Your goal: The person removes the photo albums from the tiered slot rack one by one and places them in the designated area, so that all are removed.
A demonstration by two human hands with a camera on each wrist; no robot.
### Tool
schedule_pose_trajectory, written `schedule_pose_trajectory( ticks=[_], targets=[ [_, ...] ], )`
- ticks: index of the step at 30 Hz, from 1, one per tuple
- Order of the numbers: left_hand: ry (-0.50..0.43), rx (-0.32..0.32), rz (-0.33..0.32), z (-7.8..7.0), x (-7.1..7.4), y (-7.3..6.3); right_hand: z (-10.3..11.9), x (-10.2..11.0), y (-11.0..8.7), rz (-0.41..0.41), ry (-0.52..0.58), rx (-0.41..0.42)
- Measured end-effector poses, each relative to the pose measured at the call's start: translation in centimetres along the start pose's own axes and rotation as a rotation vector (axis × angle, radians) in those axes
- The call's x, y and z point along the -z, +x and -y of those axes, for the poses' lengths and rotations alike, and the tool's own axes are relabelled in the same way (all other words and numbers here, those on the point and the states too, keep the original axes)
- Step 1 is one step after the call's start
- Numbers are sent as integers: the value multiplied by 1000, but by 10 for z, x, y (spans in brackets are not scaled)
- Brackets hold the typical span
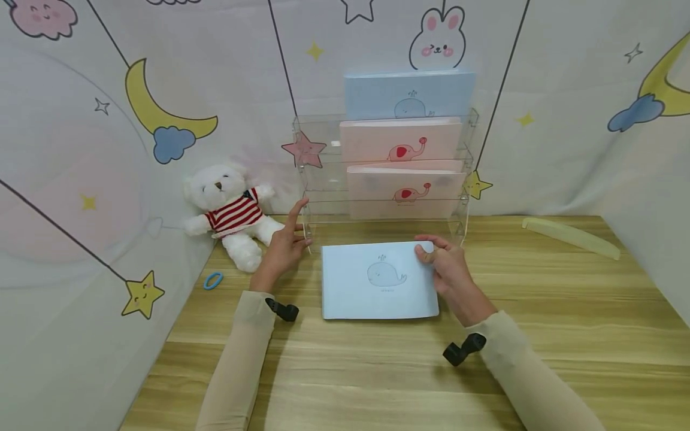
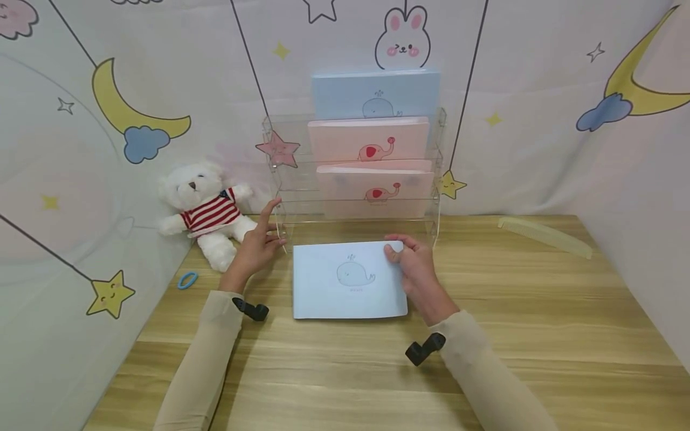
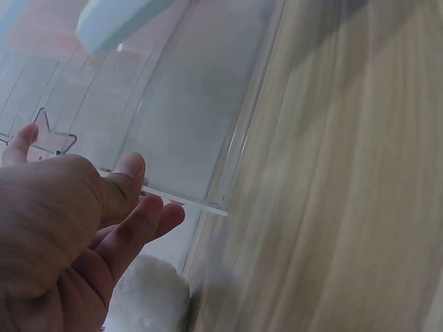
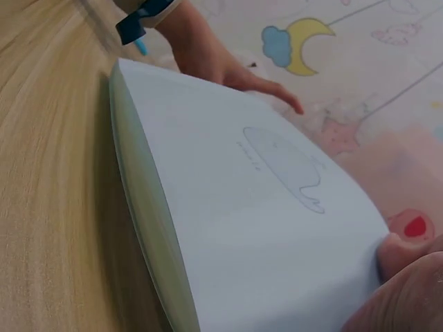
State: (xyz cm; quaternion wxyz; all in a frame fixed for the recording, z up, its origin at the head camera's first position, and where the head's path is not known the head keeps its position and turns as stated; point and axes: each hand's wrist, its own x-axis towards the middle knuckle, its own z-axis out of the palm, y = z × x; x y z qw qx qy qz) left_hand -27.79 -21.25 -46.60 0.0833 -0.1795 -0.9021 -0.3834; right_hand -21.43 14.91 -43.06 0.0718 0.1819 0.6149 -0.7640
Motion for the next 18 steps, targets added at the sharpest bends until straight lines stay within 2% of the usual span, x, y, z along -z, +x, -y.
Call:
schedule_pose_trajectory(
  ticks=[11, 18],
  targets=[
    [-1, -5, -4, 2, -1, 0, -13, -1, 8, -10, -122, 3],
    [-12, 17, 13, 1, 0, 0, -22, 3, 16, 56, -283, 39]
  ],
)
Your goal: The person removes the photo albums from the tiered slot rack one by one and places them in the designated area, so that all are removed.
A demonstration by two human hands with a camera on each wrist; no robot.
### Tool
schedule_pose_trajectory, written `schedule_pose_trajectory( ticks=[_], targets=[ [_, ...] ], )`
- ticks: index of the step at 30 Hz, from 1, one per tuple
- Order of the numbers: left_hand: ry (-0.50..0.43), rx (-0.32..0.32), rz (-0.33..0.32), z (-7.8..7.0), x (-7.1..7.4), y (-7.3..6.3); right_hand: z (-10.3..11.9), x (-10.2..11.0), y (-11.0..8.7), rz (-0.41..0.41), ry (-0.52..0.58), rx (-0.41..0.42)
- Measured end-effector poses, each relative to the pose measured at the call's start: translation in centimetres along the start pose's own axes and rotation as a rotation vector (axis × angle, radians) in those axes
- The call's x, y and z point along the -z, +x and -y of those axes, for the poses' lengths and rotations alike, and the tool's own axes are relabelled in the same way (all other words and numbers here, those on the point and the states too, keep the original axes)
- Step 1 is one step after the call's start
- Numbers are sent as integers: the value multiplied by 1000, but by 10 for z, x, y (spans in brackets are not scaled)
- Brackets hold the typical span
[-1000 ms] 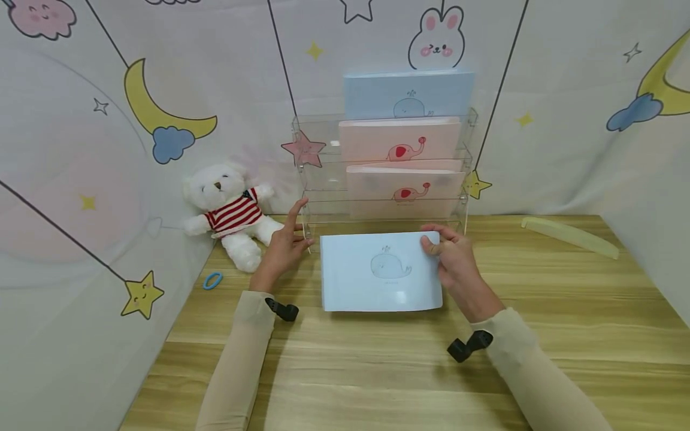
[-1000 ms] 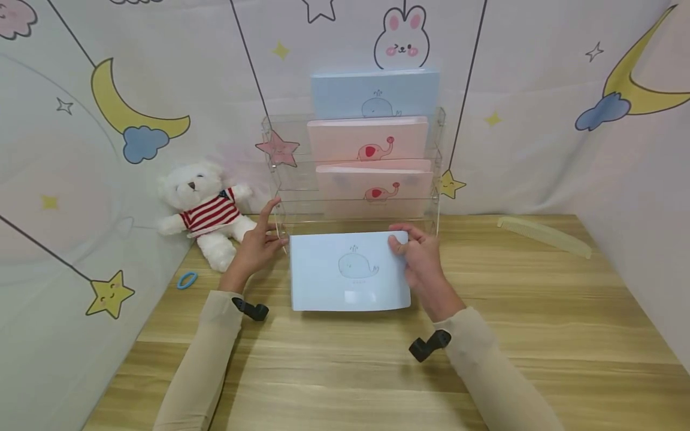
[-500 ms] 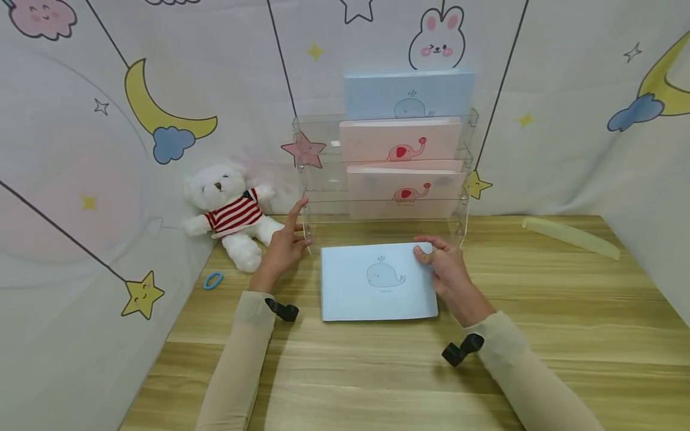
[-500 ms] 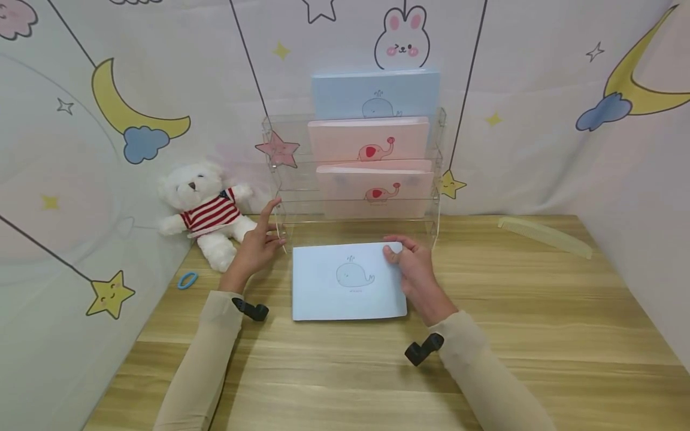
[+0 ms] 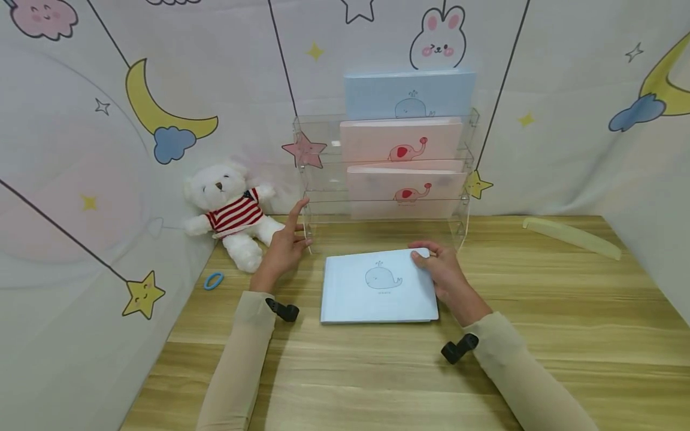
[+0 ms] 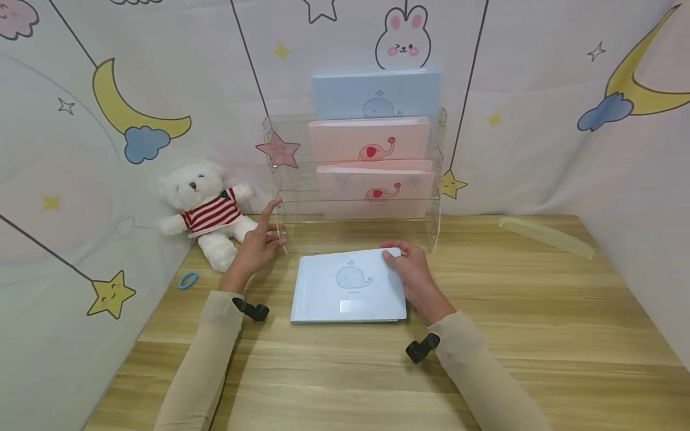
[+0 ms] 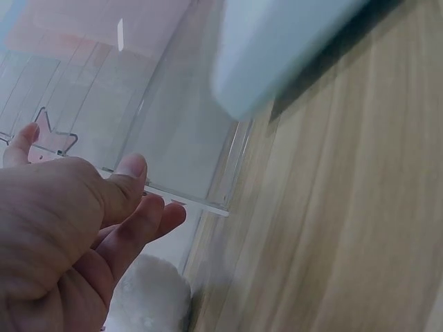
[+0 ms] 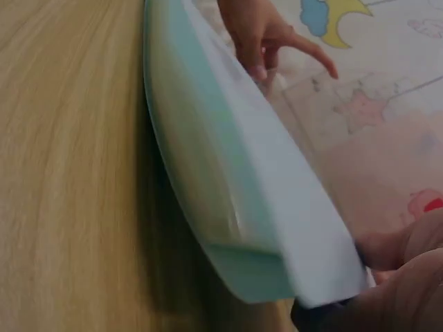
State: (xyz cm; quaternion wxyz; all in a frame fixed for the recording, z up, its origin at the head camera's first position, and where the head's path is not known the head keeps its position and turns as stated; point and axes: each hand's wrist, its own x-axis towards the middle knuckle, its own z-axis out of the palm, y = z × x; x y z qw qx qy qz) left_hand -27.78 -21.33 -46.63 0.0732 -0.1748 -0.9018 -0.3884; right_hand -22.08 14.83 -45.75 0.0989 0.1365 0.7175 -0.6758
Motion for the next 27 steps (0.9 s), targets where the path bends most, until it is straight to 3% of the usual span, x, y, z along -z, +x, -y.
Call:
schedule_pose_trajectory(
  ticks=[7, 16, 23, 27],
  targets=[
    [-4, -8, 15, 0, 1, -2, -6, 4, -2, 108, -240, 23],
    [-2, -11, 17, 0, 2, -2, 4, 11, -11, 67, -490, 144],
    [-7, -20, 17, 0, 2, -1, 5, 16, -20, 66, -525, 233],
    [-18, -19, 20, -1, 2, -1, 6, 20, -24, 63, -503, 339]
  ],
)
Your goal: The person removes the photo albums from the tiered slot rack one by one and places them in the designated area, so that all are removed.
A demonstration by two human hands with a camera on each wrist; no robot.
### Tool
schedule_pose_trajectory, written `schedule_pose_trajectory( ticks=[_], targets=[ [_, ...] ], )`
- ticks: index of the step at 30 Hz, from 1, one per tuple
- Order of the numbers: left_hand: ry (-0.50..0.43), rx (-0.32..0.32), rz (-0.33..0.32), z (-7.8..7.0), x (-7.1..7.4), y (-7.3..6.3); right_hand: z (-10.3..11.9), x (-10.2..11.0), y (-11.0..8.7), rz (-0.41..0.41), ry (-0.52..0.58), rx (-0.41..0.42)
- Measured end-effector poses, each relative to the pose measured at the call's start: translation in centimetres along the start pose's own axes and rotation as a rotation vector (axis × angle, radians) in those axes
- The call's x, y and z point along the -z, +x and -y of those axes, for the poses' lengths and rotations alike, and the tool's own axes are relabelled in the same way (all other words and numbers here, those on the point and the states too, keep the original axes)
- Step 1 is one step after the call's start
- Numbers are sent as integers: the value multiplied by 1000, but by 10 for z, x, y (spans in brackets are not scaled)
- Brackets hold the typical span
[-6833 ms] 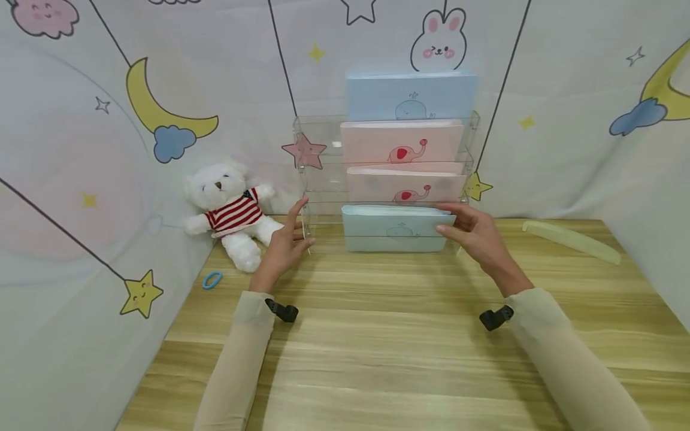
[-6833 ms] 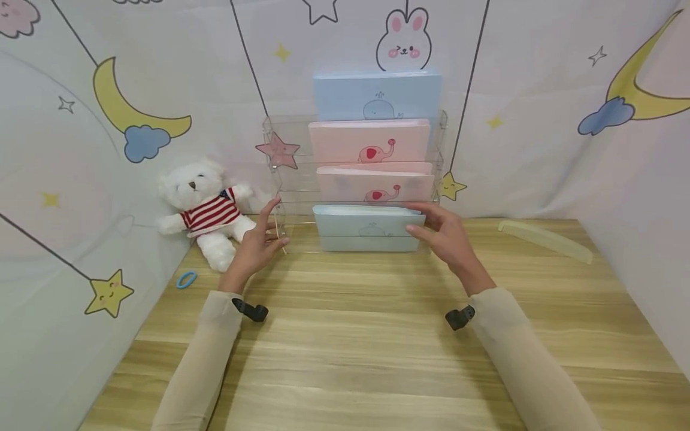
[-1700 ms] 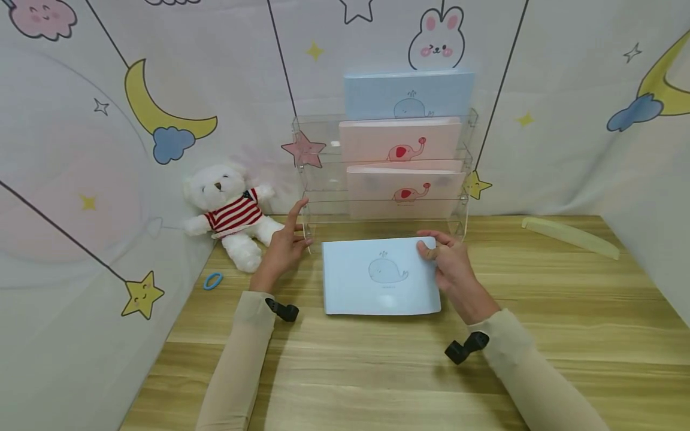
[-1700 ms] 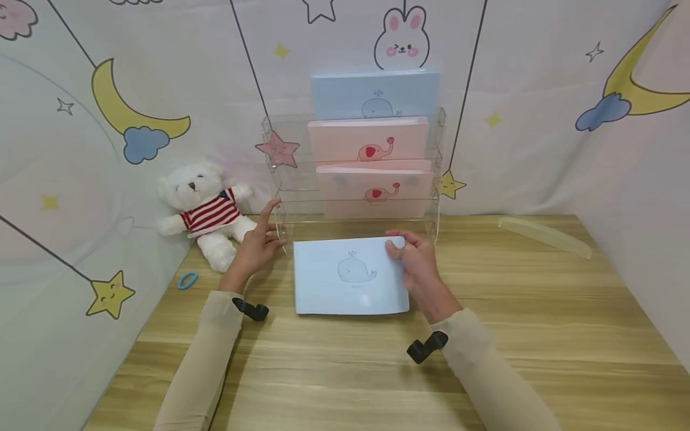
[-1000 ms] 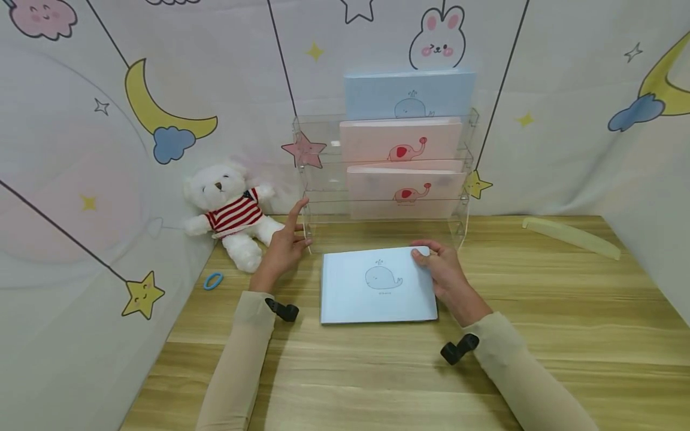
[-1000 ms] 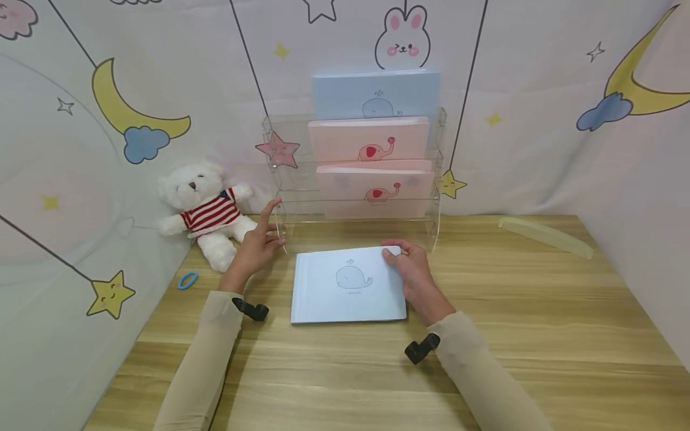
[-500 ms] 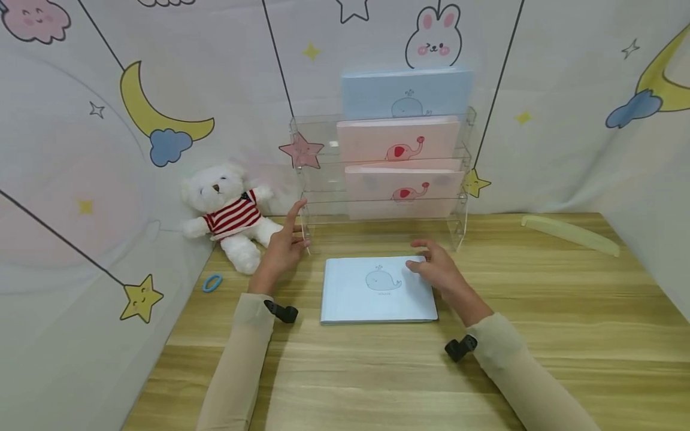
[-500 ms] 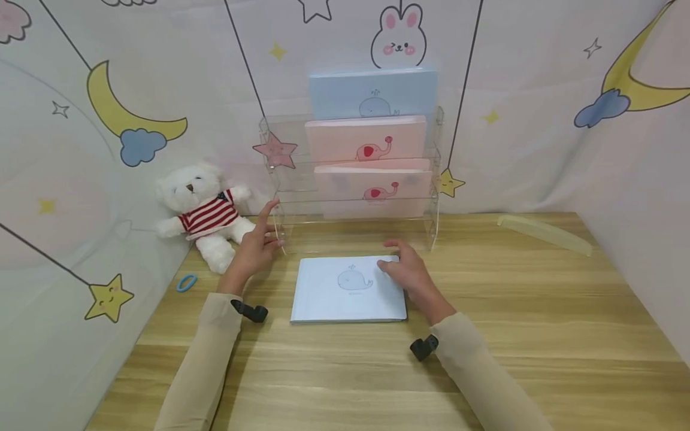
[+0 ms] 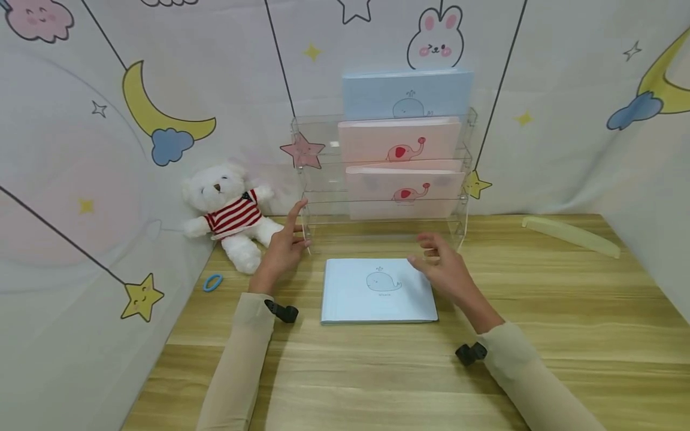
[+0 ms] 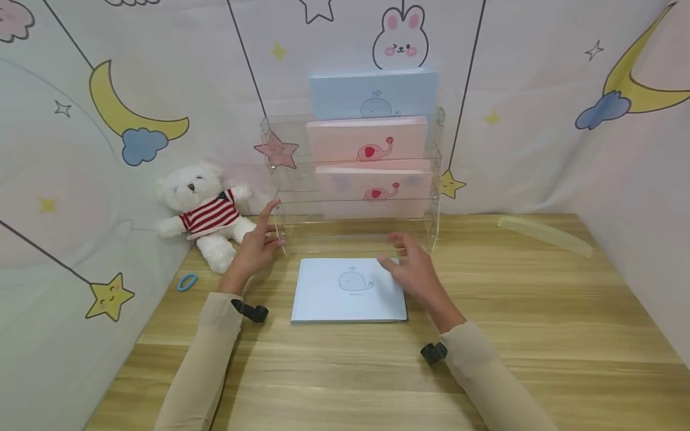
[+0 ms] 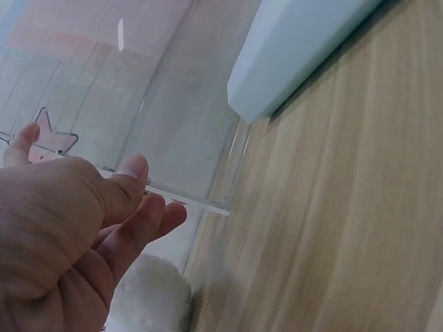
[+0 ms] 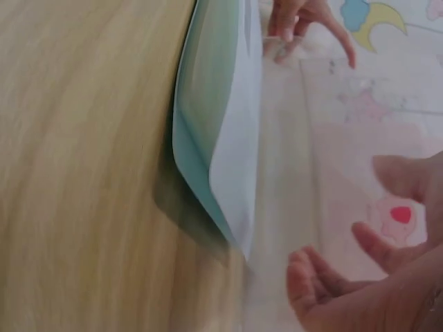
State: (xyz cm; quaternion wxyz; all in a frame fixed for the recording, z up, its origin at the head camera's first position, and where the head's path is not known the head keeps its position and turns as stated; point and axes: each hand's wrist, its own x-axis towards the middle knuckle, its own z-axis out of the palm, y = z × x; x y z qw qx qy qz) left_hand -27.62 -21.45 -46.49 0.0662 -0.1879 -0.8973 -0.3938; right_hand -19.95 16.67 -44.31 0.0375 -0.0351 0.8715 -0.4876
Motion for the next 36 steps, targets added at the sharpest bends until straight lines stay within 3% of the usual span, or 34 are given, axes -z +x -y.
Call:
schedule_pose_trajectory(
  ticks=[5, 16, 28, 36],
  targets=[
    [9, 4, -7, -1, 0, 0, 1, 8, 0, -66, 46, 169],
    [18, 29, 2, -1, -1, 0, 9, 34, 6, -182, 84, 327],
    [13, 23, 4, 2, -1, 1, 24, 55, 18, -321, 9, 391],
    [12, 25, 5, -1, 0, 0, 26, 66, 29, -374, -41, 381]
  ],
)
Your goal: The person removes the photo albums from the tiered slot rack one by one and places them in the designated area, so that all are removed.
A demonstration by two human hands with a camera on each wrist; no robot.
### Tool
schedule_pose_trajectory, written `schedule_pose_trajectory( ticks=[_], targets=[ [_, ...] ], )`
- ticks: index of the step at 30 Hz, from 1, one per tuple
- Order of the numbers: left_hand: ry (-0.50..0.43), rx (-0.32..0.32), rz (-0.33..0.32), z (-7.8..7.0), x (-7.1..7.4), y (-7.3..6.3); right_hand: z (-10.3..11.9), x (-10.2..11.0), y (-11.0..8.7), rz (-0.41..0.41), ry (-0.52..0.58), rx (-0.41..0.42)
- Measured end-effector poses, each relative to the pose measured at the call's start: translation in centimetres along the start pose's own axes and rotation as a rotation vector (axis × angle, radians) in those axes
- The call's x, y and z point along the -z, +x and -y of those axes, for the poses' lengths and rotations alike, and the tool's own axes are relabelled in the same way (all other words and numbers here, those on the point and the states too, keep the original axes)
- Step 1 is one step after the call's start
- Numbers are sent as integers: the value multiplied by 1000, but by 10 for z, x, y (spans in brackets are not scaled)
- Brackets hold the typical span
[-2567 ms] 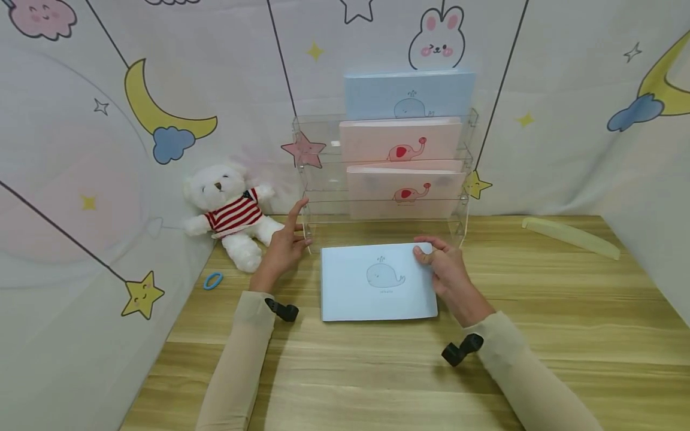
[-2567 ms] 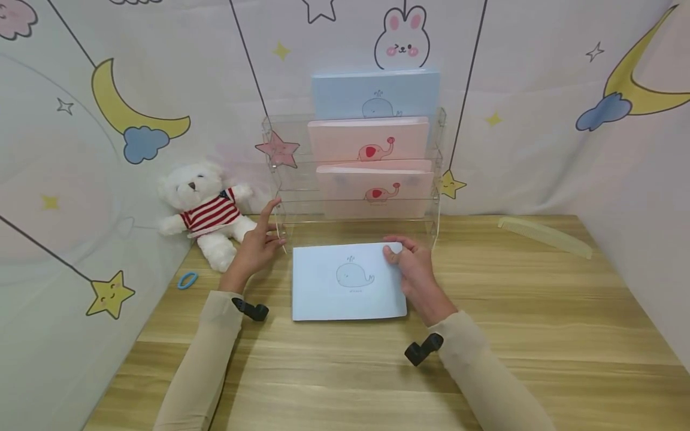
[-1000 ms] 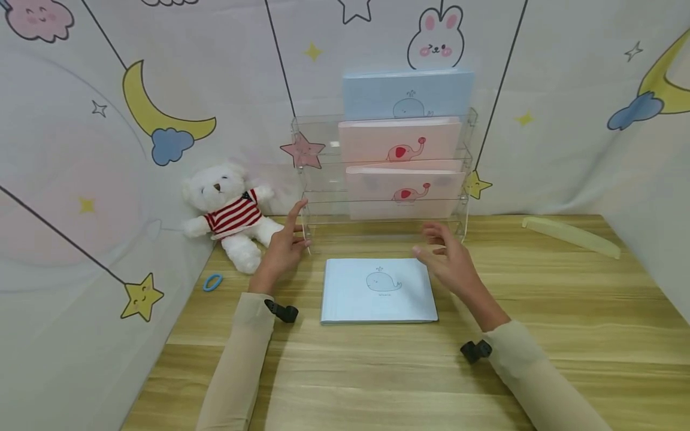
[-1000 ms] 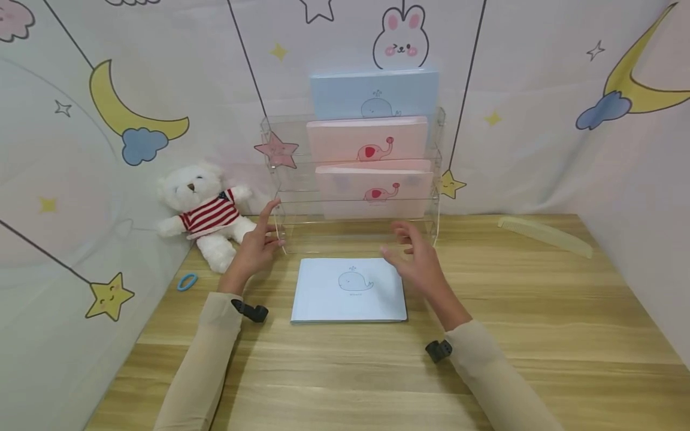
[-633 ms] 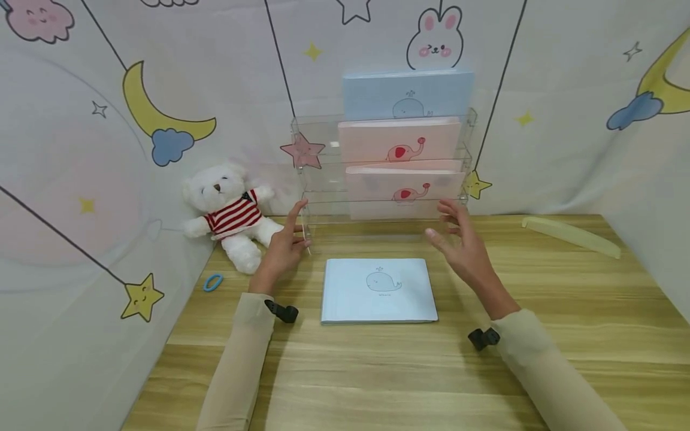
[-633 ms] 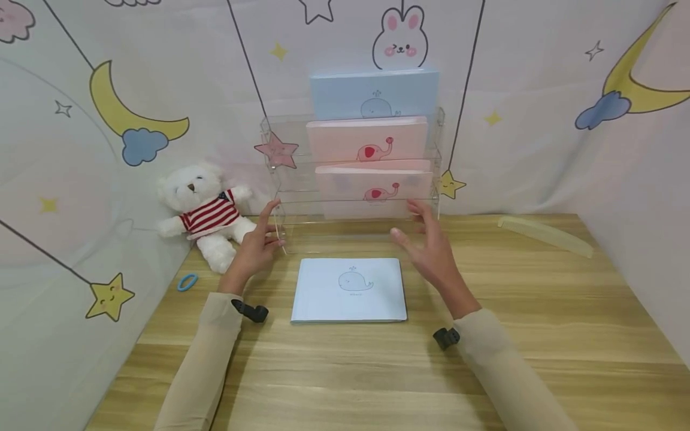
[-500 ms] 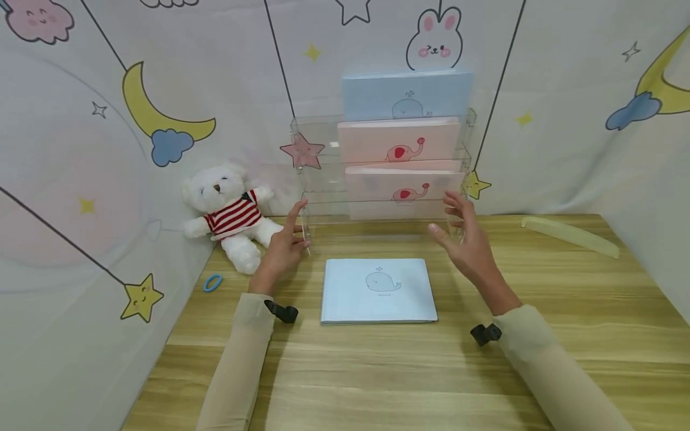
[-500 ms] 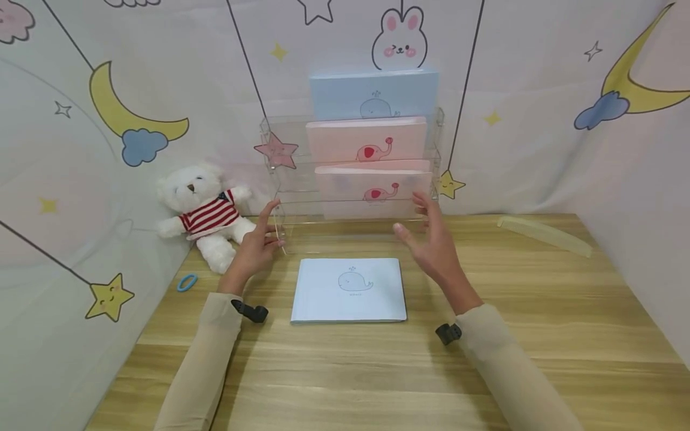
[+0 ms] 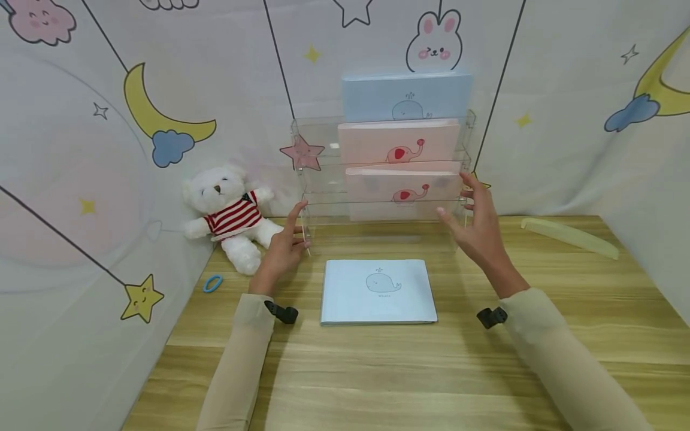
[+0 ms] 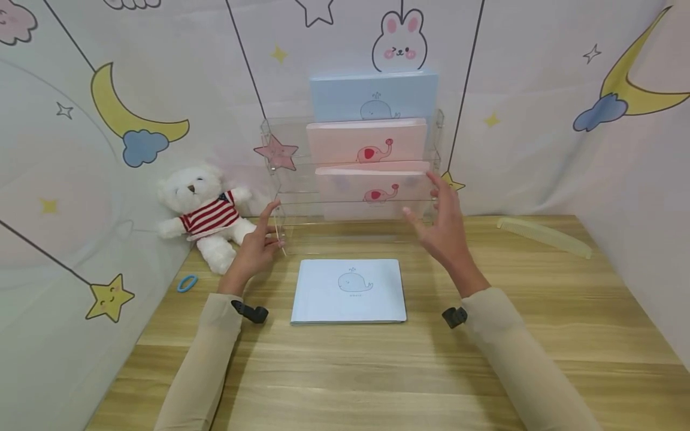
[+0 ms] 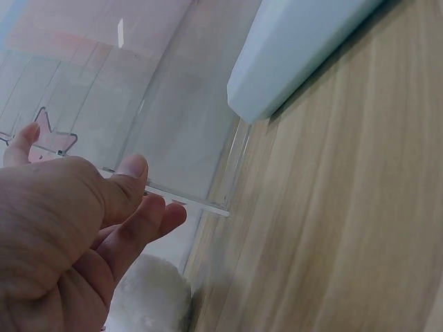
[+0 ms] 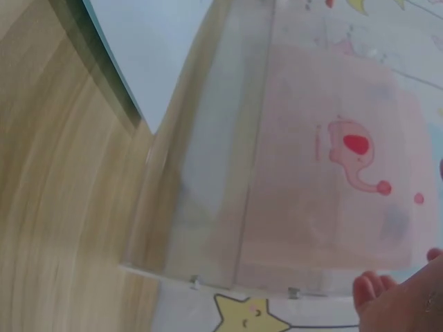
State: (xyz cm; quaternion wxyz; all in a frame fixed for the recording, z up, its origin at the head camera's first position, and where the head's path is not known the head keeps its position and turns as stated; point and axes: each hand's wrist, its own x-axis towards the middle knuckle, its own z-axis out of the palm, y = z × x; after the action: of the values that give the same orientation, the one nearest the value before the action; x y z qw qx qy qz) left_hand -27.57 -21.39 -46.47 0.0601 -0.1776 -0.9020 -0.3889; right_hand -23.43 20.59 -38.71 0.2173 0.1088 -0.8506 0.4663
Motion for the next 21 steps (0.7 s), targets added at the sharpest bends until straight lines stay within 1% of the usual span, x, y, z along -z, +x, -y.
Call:
schedule_pose_trajectory(
  ticks=[4, 9, 18, 21],
  targets=[
    [-6, 15, 6, 0, 0, 0, -2, 3, 7, 6, -4, 2],
    [-5, 15, 7, 1, -1, 0, -3, 6, 15, 24, -10, -8],
    [-1, 11, 3, 0, 0, 1, -6, 9, 26, 47, 96, -51],
    [-1, 6, 2, 0, 0, 1, -6, 9, 30, 47, 119, -53]
  ],
)
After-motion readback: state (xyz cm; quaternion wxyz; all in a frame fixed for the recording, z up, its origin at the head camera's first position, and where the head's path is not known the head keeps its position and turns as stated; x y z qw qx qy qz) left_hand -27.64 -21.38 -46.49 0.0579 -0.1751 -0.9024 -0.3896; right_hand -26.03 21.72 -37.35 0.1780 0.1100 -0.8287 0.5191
